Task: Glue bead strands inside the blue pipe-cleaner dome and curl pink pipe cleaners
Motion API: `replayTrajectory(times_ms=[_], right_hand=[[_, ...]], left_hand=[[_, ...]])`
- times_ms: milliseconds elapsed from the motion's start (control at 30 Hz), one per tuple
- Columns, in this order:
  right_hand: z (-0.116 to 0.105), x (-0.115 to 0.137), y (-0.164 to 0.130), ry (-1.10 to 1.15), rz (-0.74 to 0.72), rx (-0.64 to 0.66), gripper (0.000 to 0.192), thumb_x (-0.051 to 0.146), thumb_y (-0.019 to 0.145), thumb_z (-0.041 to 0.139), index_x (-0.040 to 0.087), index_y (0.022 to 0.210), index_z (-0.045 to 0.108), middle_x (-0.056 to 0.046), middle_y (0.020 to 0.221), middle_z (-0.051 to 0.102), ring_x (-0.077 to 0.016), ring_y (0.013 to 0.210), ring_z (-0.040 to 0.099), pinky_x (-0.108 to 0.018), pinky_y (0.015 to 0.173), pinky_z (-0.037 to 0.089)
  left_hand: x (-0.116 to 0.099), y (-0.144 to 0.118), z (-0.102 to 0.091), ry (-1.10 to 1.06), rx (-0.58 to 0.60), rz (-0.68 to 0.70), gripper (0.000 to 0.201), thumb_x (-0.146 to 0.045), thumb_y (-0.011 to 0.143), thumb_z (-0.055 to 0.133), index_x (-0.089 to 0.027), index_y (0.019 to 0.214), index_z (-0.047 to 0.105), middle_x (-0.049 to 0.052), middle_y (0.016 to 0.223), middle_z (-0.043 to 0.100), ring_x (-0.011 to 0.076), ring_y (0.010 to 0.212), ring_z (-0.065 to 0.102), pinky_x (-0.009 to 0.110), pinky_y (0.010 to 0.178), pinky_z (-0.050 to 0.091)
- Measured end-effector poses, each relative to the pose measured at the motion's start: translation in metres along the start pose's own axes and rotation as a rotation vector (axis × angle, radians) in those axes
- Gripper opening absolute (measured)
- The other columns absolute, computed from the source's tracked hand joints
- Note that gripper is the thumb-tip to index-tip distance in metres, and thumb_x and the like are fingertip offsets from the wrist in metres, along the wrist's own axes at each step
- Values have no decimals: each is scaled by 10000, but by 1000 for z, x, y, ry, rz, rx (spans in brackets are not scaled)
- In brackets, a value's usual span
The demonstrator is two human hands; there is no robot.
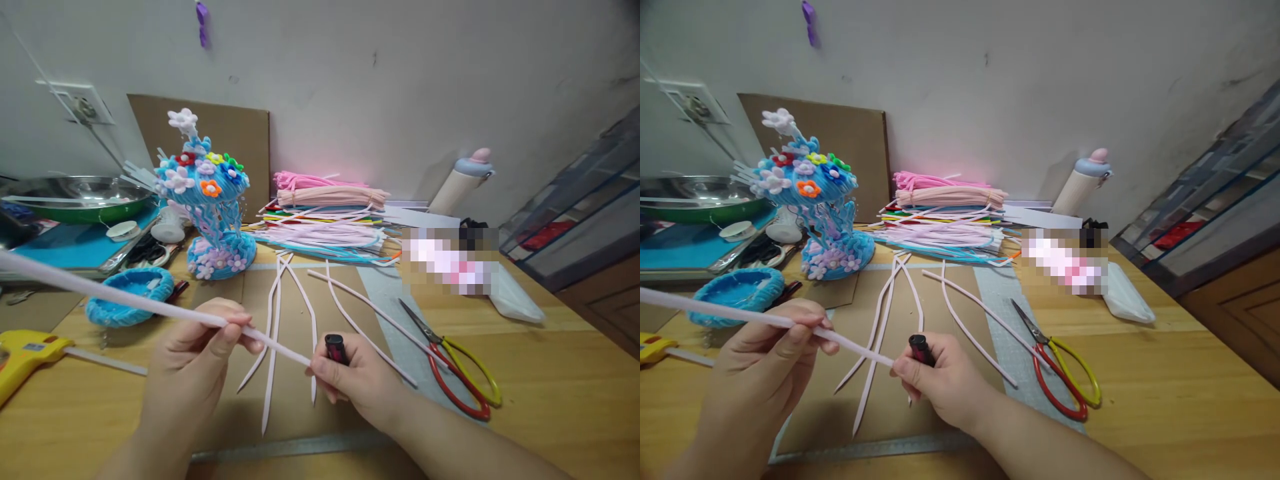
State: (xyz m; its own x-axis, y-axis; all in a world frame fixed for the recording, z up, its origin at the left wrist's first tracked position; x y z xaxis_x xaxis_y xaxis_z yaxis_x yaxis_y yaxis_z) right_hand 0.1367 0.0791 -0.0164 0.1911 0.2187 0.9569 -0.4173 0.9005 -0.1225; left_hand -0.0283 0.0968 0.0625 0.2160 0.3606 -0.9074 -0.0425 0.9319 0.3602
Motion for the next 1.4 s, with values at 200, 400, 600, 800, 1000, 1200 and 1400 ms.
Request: replayTrajectory(times_ms=[200,400,600,800,1000,1200,1400], right_hand=[[-6,0,1,-44,-40,-61,396,544,767,665,161,715,576,71,481,434,-72,440,352,-222,430,228],[-12,-4,2,-24,-58,-75,355,504,805,651,158,749,596,84,485,377,-68,437,324,-218,424,222],[-16,-4,3,-98,-82,-107,316,473,829,636,175,745,576,69,532,399,-80,473,347,-228,454,257],[-19,16,2,-299,-191,-146,371,552,856,545,184,820,571,34,645,440,-125,610,415,-257,568,314],[-34,26,2,-613,-245,-245,378,549,895,463,200,751,489,30,687,425,-147,655,409,-271,599,288],[-26,43,-2,-888,-408,-246,229,402,903,501,195,805,519,2,762,496,-169,725,467,-279,643,315],[-27,52,-7,-1025,-472,-354,142,253,780,571,202,711,458,20,691,458,-156,662,442,-273,608,300]], left_hand=[[5,-2,-2,-25,-15,-4,96,-217,792,708,-254,865,758,-6,843,652,88,643,653,160,618,564],[12,2,-3,-154,-29,-64,117,-223,726,770,-247,841,763,-20,807,674,73,595,651,141,580,566],[16,3,-3,-155,-111,-161,154,-241,641,832,-230,775,758,-27,700,700,72,517,653,123,554,558],[10,2,-8,-104,-132,-114,145,-274,653,823,-216,767,754,-24,718,698,78,502,649,141,554,565],[2,4,-23,-81,-213,-87,146,-271,663,816,-217,775,741,-20,708,695,80,536,638,146,565,560],[4,2,-27,-63,-289,-161,206,-300,608,847,-214,749,723,-34,740,695,79,535,633,146,567,562],[4,2,-26,-52,-266,-152,187,-303,625,839,-223,756,731,-28,725,684,76,545,627,141,568,558]])
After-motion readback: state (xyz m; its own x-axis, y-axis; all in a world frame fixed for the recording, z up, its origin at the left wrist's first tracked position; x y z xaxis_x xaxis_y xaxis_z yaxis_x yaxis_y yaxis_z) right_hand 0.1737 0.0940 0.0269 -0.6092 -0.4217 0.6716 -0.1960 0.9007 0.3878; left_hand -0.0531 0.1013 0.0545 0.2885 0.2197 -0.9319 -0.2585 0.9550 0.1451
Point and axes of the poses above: each hand's wrist, its own y-axis towards the middle knuckle, its own z-axis out of the palm, x = y × z, the point moved 9 cm from there along y, towards the middle knuckle
